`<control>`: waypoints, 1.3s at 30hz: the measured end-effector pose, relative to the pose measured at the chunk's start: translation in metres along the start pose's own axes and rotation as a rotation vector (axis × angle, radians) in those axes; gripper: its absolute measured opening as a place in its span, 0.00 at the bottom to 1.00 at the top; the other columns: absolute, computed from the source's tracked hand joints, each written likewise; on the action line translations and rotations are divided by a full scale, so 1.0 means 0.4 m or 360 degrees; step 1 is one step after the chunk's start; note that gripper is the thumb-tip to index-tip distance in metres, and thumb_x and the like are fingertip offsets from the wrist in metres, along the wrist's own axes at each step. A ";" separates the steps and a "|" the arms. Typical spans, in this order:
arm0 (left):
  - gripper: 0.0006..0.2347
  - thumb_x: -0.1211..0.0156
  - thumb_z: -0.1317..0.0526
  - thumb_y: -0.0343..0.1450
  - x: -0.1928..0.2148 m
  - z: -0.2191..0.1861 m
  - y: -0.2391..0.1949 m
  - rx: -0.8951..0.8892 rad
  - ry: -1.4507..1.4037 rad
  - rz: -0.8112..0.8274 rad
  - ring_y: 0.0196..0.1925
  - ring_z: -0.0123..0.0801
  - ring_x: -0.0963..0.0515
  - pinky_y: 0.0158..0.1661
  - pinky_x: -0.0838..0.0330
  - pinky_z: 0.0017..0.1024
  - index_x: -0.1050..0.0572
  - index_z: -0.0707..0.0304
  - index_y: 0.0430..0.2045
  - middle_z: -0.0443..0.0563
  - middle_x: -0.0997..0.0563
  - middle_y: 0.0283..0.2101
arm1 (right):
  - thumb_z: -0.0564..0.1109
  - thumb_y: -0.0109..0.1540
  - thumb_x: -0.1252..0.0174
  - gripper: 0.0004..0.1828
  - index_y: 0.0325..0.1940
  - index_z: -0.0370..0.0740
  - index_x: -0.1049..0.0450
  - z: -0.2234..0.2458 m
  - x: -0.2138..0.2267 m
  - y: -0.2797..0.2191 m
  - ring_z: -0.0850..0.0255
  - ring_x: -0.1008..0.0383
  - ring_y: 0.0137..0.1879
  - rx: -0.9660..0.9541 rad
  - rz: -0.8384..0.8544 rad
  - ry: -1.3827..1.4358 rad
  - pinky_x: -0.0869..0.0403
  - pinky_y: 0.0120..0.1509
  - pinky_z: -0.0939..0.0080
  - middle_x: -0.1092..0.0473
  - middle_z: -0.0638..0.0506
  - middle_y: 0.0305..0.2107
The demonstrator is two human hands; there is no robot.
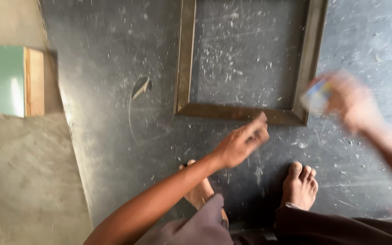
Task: The person joins metal frame pieces by hand using corner connectors, then measures the assembled frame with a tape measure.
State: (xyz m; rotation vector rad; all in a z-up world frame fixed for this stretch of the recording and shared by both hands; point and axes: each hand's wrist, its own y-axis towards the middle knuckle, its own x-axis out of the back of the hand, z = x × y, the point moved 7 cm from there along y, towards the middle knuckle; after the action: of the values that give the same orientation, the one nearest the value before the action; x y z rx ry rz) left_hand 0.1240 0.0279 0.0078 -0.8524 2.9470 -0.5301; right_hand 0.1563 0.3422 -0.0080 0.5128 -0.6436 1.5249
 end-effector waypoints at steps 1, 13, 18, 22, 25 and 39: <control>0.26 0.49 0.44 0.76 -0.033 0.068 0.013 0.0240 -0.0875 -0.0056 0.52 0.27 0.19 0.47 0.20 0.27 0.43 0.37 0.71 0.32 0.29 0.60 | 0.42 0.57 0.47 0.34 0.68 0.35 0.37 0.107 -0.112 -0.036 0.45 0.24 0.54 0.0342 0.0145 -0.0541 0.25 0.59 0.47 0.29 0.36 0.57; 0.13 0.24 0.58 0.63 -0.141 0.255 -0.140 0.0919 -0.1138 -0.0765 0.32 0.31 0.17 0.33 0.22 0.27 0.21 0.69 0.29 0.53 0.16 0.31 | 0.41 0.64 0.55 0.31 0.73 0.41 0.42 0.405 -0.400 -0.193 0.42 0.31 0.68 -0.0548 0.0247 0.0717 0.31 0.70 0.47 0.34 0.39 0.63; 0.12 0.40 0.54 0.72 -0.104 0.315 -0.148 0.1126 -0.0873 -0.0967 0.37 0.27 0.18 0.38 0.23 0.29 0.20 0.67 0.34 0.49 0.17 0.35 | 0.62 0.58 0.38 0.53 0.76 0.35 0.55 0.467 -0.431 -0.138 0.33 0.38 0.67 -0.0017 0.0522 0.0109 0.35 0.68 0.41 0.42 0.24 0.63; 0.10 0.34 0.57 0.72 -0.052 0.245 -0.128 0.0868 -0.1432 -0.0559 0.37 0.26 0.19 0.39 0.25 0.24 0.21 0.64 0.41 0.50 0.18 0.38 | 0.67 0.61 0.42 0.53 0.79 0.39 0.56 0.421 -0.384 -0.077 0.40 0.26 0.58 -0.0260 0.0764 -0.0071 0.25 0.61 0.48 0.33 0.29 0.57; 0.10 0.30 0.63 0.67 0.026 0.181 -0.122 0.0874 -0.1103 -0.0215 0.38 0.27 0.15 0.44 0.18 0.24 0.22 0.66 0.38 0.52 0.16 0.38 | 0.68 0.59 0.42 0.49 0.81 0.56 0.49 0.384 -0.361 -0.073 0.51 0.18 0.41 -0.0561 0.1247 -0.0135 0.19 0.50 0.52 0.27 0.46 0.53; 0.09 0.29 0.65 0.67 0.576 0.338 -0.251 0.0668 -0.0634 -0.1451 0.29 0.25 0.17 0.34 0.18 0.20 0.19 0.71 0.36 0.52 0.15 0.32 | 0.54 0.70 0.48 0.17 0.57 0.43 0.27 -0.166 -0.138 -0.301 0.48 0.29 0.42 -0.1306 0.0176 -0.0862 0.27 0.46 0.46 0.24 0.40 0.42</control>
State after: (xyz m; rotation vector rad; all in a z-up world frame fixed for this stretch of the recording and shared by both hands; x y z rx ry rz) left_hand -0.0041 -0.2146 -0.0709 -1.9153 1.8624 -0.8213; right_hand 0.2836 0.3459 -0.0835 0.2433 -1.6416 1.0760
